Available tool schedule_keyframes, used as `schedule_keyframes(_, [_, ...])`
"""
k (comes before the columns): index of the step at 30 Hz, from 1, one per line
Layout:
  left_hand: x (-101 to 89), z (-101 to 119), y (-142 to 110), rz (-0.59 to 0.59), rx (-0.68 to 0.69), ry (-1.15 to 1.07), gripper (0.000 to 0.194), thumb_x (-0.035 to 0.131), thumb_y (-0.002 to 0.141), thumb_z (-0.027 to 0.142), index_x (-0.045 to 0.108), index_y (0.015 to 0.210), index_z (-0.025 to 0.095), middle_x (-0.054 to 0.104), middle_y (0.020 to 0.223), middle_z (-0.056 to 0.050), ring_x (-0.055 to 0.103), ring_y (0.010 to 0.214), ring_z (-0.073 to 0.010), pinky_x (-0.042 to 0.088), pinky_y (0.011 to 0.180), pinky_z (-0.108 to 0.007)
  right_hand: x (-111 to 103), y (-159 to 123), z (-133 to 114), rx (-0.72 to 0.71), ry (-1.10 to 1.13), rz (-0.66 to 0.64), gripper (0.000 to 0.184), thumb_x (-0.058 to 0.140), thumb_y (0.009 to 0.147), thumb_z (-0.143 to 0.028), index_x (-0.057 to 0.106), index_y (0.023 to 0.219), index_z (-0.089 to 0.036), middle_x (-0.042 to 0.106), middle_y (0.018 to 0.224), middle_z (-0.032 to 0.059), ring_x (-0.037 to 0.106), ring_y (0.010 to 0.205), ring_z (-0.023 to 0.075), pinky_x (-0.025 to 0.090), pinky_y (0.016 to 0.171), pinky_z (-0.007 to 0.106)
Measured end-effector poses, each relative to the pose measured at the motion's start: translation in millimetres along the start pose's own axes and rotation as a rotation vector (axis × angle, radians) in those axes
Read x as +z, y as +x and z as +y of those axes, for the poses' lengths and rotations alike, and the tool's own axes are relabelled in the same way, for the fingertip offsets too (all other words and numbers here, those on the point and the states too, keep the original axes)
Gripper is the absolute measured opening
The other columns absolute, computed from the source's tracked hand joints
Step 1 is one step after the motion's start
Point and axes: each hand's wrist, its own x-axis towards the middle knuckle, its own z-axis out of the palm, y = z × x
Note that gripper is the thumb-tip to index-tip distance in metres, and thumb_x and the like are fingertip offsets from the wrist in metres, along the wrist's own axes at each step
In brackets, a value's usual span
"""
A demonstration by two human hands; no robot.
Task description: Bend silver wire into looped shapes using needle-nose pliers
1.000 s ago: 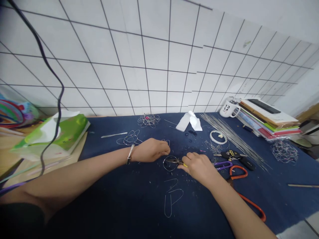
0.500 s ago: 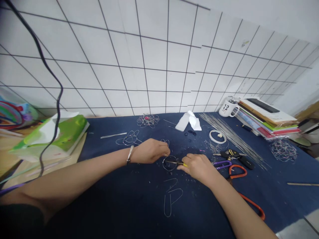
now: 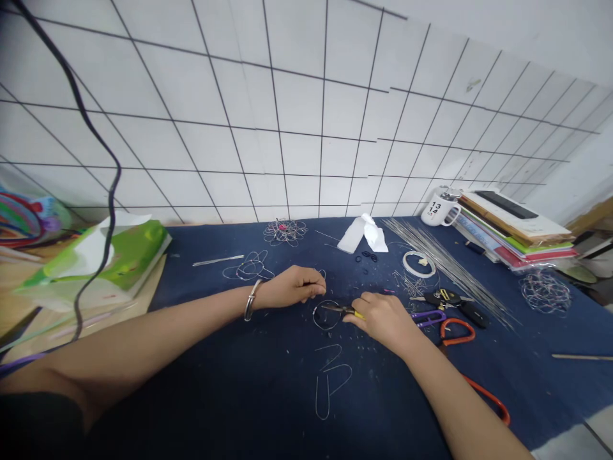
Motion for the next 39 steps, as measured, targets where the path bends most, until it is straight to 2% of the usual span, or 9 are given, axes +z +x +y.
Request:
schedule_keyframes(4, [2.5, 1, 0, 0.046, -0.035, -0.011, 0.022, 0.043, 0.083, 0.03, 0.055, 0.072, 0.014, 0.051, 0.06, 0.003, 0.047, 0.048, -0.0057, 0.037, 0.05, -0.016, 1, 0, 0, -0.005, -0.033, 0.026, 0.034, 0.038, 0.086, -0.046, 0.058, 0.079, -0.02, 0.056, 0.07, 0.0011, 0.053, 0.066, 0.0116, 0.03, 0.058, 0.023])
schedule_keyframes(13, [10.1, -6, 2, 0.103, -0.152, -0.152, 0.024, 0.042, 0.081, 0.034, 0.055, 0.076, 0.015, 0.05, 0.06, 0.003, 0.045, 0.046, -0.0056, 0.037, 0.047, -0.017, 4, 0, -1, 0.027, -0.07, 0.059, 0.034, 0.039, 0.086, -0.047, 0.059, 0.085, -0.02, 0.055, 0.075, 0.0036, 0.05, 0.072, 0.0143, 0.031, 0.061, 0.025])
schedule_keyframes(21, [10.5, -18, 7, 0.169, -0.173, -0.128, 0.026, 0.042, 0.081, 0.037, 0.056, 0.078, 0.015, 0.051, 0.06, 0.003, 0.044, 0.045, -0.0056, 0.035, 0.045, -0.017, -14, 6, -3, 0.085, -0.079, 0.127, 0.036, 0.043, 0.083, -0.048, 0.058, 0.091, -0.017, 0.054, 0.082, 0.0076, 0.046, 0.079, 0.019, 0.033, 0.069, 0.03])
schedule_keyframes(25, [9.8, -14, 5, 0.192, -0.106, -0.103, 0.023, 0.044, 0.081, 0.033, 0.056, 0.074, 0.015, 0.052, 0.062, 0.002, 0.046, 0.049, -0.0054, 0.037, 0.049, -0.016, -14, 7, -5, 0.077, -0.013, 0.115, 0.035, 0.044, 0.082, -0.048, 0.058, 0.093, -0.018, 0.053, 0.085, 0.0075, 0.046, 0.08, 0.0193, 0.033, 0.07, 0.031])
schedule_keyframes(33, [9.8, -19, 8, 0.161, -0.21, -0.189, 0.026, 0.045, 0.08, 0.037, 0.057, 0.077, 0.014, 0.051, 0.059, 0.003, 0.042, 0.044, -0.0047, 0.034, 0.044, -0.016, -15, 5, 1, 0.119, -0.042, 0.153, 0.033, 0.046, 0.081, -0.046, 0.057, 0.093, -0.017, 0.053, 0.088, 0.0081, 0.045, 0.082, 0.0198, 0.032, 0.071, 0.032])
schedule_keyframes(39, [14.6, -12, 6, 0.086, -0.269, -0.39, 0.028, 0.048, 0.077, 0.04, 0.055, 0.074, 0.014, 0.048, 0.057, 0.004, 0.038, 0.041, -0.0036, 0.032, 0.04, -0.016, -15, 4, -12, -0.017, -0.206, 0.222, 0.028, 0.047, 0.082, -0.041, 0.056, 0.095, -0.018, 0.053, 0.086, 0.0068, 0.044, 0.079, 0.0188, 0.029, 0.068, 0.032])
